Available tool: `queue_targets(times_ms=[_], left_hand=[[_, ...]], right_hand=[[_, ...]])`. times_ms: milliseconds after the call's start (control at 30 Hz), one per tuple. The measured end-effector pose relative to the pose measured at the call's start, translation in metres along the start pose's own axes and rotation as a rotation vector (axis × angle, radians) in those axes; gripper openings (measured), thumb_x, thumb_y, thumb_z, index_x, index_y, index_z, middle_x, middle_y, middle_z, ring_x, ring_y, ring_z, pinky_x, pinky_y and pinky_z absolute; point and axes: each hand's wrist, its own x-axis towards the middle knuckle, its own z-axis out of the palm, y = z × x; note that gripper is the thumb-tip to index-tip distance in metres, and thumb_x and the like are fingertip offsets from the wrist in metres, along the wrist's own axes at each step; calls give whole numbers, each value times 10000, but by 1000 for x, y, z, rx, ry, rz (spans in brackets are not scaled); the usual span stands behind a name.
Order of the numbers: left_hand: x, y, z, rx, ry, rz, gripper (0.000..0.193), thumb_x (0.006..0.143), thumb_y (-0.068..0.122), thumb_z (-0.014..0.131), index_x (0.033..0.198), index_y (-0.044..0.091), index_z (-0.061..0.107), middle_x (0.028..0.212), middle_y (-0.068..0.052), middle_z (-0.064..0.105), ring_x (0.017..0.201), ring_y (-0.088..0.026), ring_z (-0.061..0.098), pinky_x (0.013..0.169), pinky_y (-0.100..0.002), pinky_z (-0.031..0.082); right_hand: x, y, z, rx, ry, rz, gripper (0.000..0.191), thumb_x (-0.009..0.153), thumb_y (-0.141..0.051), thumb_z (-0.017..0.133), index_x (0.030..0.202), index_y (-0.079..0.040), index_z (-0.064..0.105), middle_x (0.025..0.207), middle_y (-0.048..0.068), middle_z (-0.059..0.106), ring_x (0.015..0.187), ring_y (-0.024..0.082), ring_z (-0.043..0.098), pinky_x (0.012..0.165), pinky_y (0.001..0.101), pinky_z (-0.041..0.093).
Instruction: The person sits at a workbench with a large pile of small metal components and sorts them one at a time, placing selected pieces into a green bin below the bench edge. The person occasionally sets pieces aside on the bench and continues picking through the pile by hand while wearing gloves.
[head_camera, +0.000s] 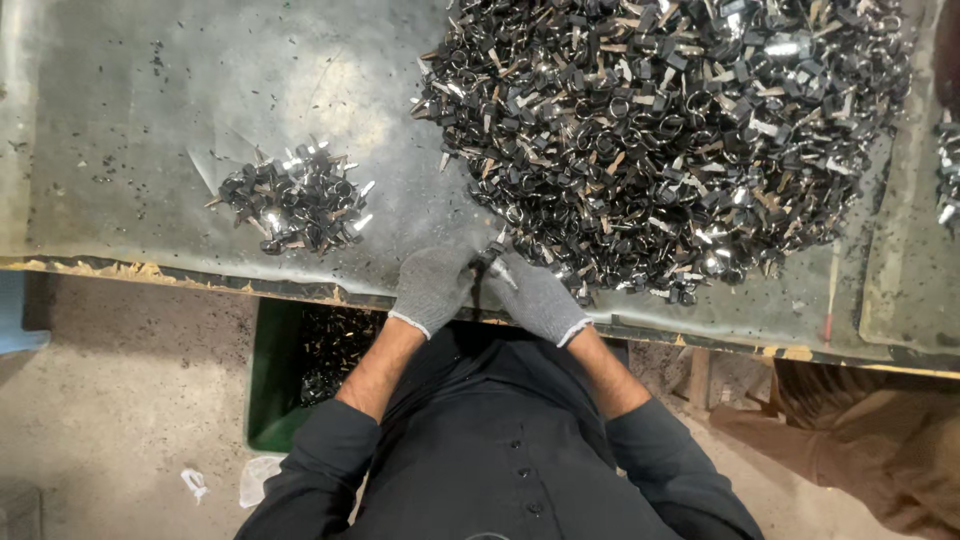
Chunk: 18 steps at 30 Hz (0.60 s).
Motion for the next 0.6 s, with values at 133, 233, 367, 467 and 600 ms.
queue_targets(times_ms=[133,233,367,467,600], left_hand=[[1,4,-4,15,-46,-30,294,795,106,706,1088,127,703,925,-157,714,858,-395,696,757,-520,543],[3,6,-6,-5,-48,64,464,811,61,671,1272,106,636,993,-188,715,878,-421,689,772,-531,542],[5,5,-4,-41,0,163,637,816,-18,599,1443,74,529,1105,-231,709,903,-438,686,783,-526,546],[5,6,-2,-51,18,181,626,818,-18,593,1440,29,534,1083,-236,701,898,-447,680,772,-529,542],[4,9,0,172,-154,63,314,894,81,655,1207,86,636,1011,-182,720,933,-412,697,823,-518,552]], right_hand=[[0,-15,2,-94,-37,67,395,1001,-324,568,1208,11,532,836,279,717,791,483,704,667,576,538],[0,-31,12,-322,-36,237,306,1014,-242,536,1165,25,529,818,249,730,774,430,733,668,533,569],[-1,-42,23,-465,40,206,240,934,-83,544,1141,39,545,826,230,741,773,376,756,643,466,599],[1,-45,27,-503,113,134,456,862,-28,561,1286,123,489,838,251,736,740,364,762,604,444,612],[1,-44,23,-549,182,43,545,820,-31,567,1329,144,484,901,277,734,776,359,767,652,434,621]])
